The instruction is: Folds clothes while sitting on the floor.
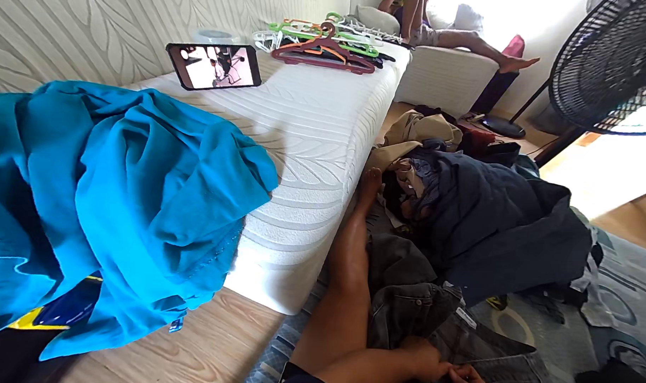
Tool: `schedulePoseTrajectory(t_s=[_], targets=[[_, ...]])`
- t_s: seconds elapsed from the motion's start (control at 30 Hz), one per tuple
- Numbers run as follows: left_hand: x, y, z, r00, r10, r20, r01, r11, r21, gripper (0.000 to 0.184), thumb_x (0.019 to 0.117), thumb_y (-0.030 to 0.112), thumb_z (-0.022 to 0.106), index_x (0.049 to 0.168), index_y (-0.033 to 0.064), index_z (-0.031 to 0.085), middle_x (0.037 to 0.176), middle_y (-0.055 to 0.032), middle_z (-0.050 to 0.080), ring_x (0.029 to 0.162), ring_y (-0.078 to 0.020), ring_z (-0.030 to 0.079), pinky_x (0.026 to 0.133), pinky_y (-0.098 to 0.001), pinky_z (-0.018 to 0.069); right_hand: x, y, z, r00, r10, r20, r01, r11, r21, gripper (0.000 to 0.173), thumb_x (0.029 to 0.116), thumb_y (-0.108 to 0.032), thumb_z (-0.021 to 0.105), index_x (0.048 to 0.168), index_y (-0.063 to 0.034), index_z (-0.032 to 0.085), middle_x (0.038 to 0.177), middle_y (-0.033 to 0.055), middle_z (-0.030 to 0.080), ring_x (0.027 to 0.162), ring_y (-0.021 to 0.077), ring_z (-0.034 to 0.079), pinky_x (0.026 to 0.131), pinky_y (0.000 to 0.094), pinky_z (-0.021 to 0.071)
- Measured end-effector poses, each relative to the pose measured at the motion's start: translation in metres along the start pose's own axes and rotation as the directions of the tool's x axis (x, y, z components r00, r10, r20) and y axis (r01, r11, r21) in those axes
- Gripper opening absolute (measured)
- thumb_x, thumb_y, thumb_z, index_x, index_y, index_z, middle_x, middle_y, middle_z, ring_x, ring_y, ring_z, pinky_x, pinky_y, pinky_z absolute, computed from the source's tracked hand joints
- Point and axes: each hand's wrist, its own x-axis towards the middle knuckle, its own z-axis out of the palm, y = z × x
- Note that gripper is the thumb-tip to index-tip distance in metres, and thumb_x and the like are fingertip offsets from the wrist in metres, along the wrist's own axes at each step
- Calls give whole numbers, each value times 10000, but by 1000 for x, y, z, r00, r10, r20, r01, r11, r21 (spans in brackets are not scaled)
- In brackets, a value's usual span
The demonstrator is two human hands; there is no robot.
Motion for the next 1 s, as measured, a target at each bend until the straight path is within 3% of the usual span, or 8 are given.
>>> schedulePoseTrajectory(t_s=[0.03,0.07,0.1,0.17,0.43,0.6,1.0], targets=[[36,-17,22,998,61,-10,-61,997,52,468,1132,269,367,1360,-76,586,1399,-275,587,1354,-382,540,1131,-520,408,0,-3,2,1000,18,-10,-18,999,-33,213,936,85,534,869,-116,514,819,-38,724,647,53,658,630,257,582],[86,-47,55,969,226,-102,-216,972,94,504,1123,324,372,1257,-76,648,1264,-291,657,1228,-422,626,1019,-577,491,0,-6,3,999,36,-21,-38,997,-64,198,943,78,534,879,-107,506,823,-35,716,637,52,651,621,255,579],[128,-66,79,944,301,-132,-290,952,98,537,1118,371,365,1196,-64,670,1185,-288,682,1156,-440,656,951,-621,514,0,-8,3,998,54,-33,-57,995,-87,187,947,77,535,885,-96,502,818,-29,710,623,55,641,612,255,575],[161,-74,92,959,277,-64,-274,960,61,565,1120,410,344,1201,-50,662,1187,-285,674,1178,-448,634,965,-659,481,2,-9,3,996,76,-46,-81,990,-117,179,951,81,541,883,-81,504,807,-17,708,600,63,635,595,261,573],[159,-69,90,971,233,-51,-232,972,35,572,1130,389,298,1212,-44,662,1215,-278,670,1210,-444,620,991,-656,468,9,-8,0,991,133,2,-129,968,-215,160,1009,-36,541,856,-82,541,714,-33,661,574,64,615,579,263,561],[157,-70,90,970,233,-67,-232,972,26,575,1125,401,314,1189,-39,678,1204,-277,677,1197,-444,628,977,-664,471,2,-4,1,999,38,35,-31,981,-190,69,1009,-9,520,973,-68,528,796,-47,665,644,43,636,627,255,574],[162,-71,93,966,247,-79,-246,969,26,576,1125,401,313,1172,-46,675,1180,-279,679,1178,-446,635,961,-663,478,2,1,1,1000,7,2,-6,986,-166,90,991,-2,547,983,-80,503,767,-65,632,606,28,605,590,240,560]])
